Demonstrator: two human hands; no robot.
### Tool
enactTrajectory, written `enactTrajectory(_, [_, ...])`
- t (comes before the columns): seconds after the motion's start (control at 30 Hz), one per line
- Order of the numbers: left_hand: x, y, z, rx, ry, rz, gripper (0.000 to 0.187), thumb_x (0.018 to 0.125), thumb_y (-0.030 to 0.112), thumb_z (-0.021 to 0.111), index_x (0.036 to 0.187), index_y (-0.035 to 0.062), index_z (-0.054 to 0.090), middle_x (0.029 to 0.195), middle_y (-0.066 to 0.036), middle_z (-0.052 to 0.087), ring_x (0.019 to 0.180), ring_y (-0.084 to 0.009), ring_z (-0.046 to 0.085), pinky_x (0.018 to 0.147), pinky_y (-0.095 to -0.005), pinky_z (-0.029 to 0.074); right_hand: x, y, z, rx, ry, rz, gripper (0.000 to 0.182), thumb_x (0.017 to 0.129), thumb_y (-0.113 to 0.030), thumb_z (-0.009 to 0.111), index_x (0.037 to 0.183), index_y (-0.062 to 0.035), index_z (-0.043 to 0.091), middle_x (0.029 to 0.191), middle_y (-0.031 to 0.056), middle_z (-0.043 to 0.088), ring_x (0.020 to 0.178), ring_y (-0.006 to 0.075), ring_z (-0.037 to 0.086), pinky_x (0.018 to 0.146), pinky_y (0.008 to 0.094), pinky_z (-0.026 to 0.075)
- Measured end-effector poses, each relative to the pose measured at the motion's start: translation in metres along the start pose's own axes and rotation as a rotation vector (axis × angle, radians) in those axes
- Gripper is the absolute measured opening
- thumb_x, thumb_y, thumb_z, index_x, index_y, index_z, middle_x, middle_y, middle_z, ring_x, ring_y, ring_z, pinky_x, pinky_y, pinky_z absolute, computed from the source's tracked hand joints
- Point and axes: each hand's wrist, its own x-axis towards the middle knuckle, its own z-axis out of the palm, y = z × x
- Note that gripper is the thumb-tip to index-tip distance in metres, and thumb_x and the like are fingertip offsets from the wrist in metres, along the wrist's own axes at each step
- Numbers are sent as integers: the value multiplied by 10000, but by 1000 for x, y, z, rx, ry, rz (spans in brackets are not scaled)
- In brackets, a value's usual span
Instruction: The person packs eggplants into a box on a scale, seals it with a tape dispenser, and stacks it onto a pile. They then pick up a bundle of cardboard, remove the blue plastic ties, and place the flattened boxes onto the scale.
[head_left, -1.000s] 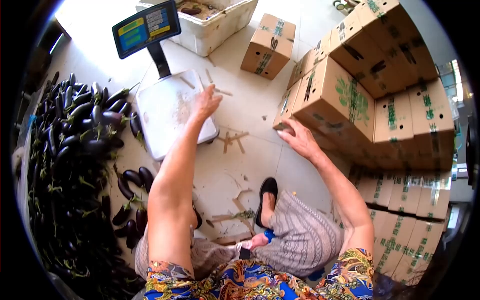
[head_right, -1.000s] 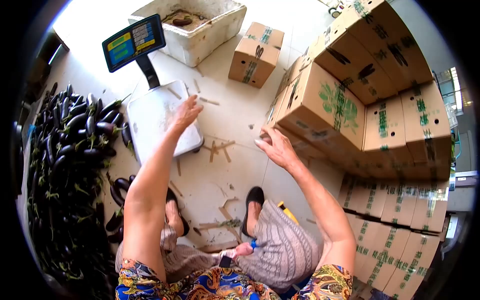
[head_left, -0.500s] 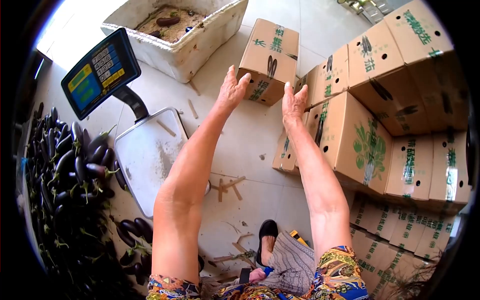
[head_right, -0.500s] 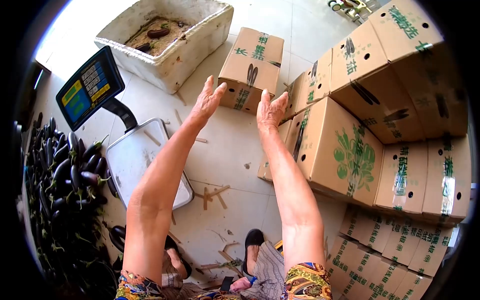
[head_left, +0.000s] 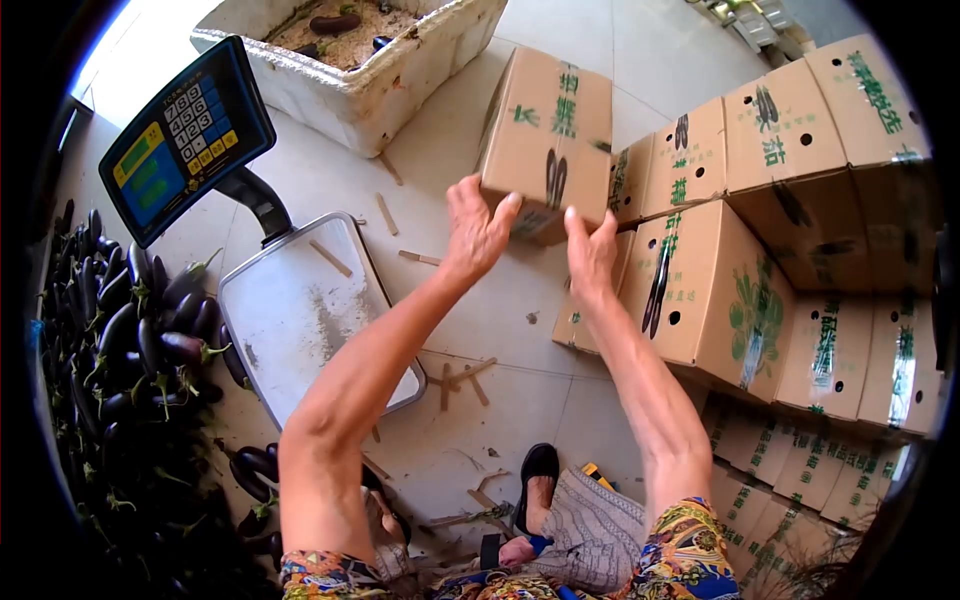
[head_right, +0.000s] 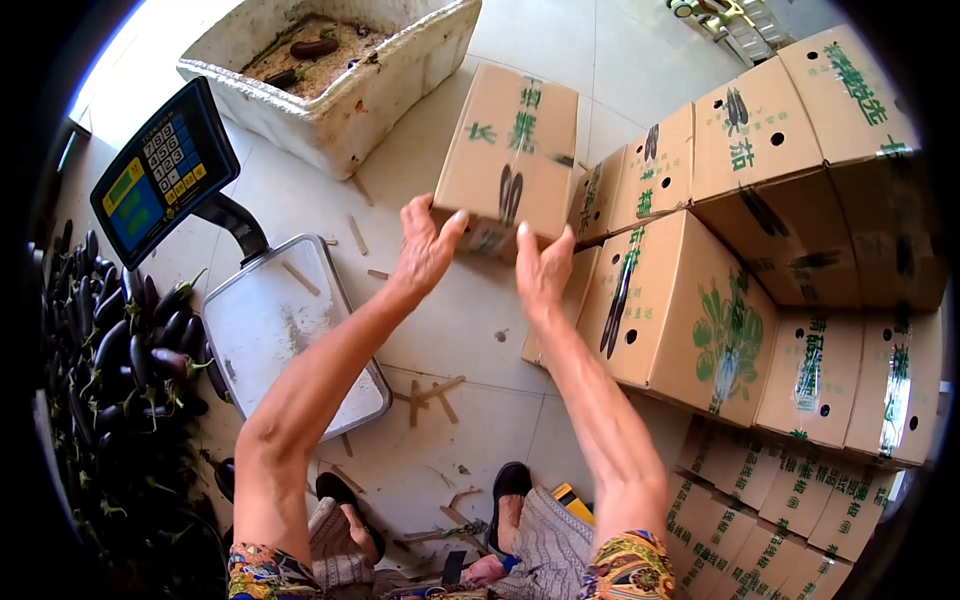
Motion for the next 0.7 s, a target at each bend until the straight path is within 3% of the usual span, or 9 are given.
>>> enactTrajectory(0.1, [-55,14,-44,83,-90,-84,413,912,295,589,1123,-35,456,1065,-236,479,1019,-368,462,932,-442,379,-81,6,-48,-75,-277,59,792,850,-412,661,1401,50,328,1342,248,493,1249,342,484,1049,415,375])
enactTrajectory(0.2, [-126,29,-98,111,-300,-219,408,936,311,565,1101,-45,453,1009,-223,493,948,-342,492,854,-433,415,-128,19,-115,-211,-614,112,635,871,-325,681,1321,32,409,1229,204,572,1145,269,568,891,368,494])
enactTrajectory(0.23, [-150,33,-116,87,-382,-259,428,945,324,560,1114,-53,450,1023,-218,507,925,-325,512,814,-418,438,-137,-6,-132,-359,-595,110,561,885,-284,665,1290,34,444,1263,222,538,1166,293,546,936,385,466])
enactTrajectory(0.3, [-190,51,-142,-211,-523,-709,471,974,393,516,1111,-53,454,1077,-190,533,974,-309,561,816,-416,492,-152,-44,-147,-315,-458,-412,504,887,-233,648,1277,34,473,1325,253,479,1209,350,505,987,413,430])
enactTrajectory(0.37, [-225,38,-155,-442,-541,-977,534,994,449,460,1221,-34,444,1158,-193,531,1076,-336,549,913,-470,483,-133,-78,-135,-376,-459,-732,503,879,-206,639,1287,37,473,1376,273,424,1243,410,456,1027,448,394])
enactTrajectory(0.5, [-253,4,-153,-717,-423,-1463,737,986,554,414,1438,-14,283,1348,-271,448,1223,-396,496,992,-502,454,-46,-54,-52,-785,-213,-927,481,910,-344,592,1272,-31,547,1385,246,443,1218,416,479,1041,474,372])
enactTrajectory(0.57, [-259,-12,-138,-811,-431,-1526,834,968,620,369,1493,3,171,1446,-309,336,1255,-414,468,1019,-523,429,1,-29,-15,-682,-575,-419,437,933,-438,534,1152,-75,640,1239,243,565,1149,377,545,1012,471,391])
enactTrajectory(0.63, [-263,-22,-118,-913,-383,-1553,836,960,643,349,1499,30,167,1475,-289,304,1258,-438,457,1011,-550,428,-12,-36,-10,-767,-598,-344,421,939,-455,521,1052,-79,673,1113,216,624,1077,361,579,967,468,415])
enactTrajectory(0.7, [-269,-27,-102,-967,-384,-1435,752,975,636,288,1477,77,291,1439,-189,418,1260,-358,482,1029,-510,427,-28,-44,-9,-811,-590,-365,417,937,-459,524,978,-79,692,1023,191,661,1017,349,601,927,463,435])
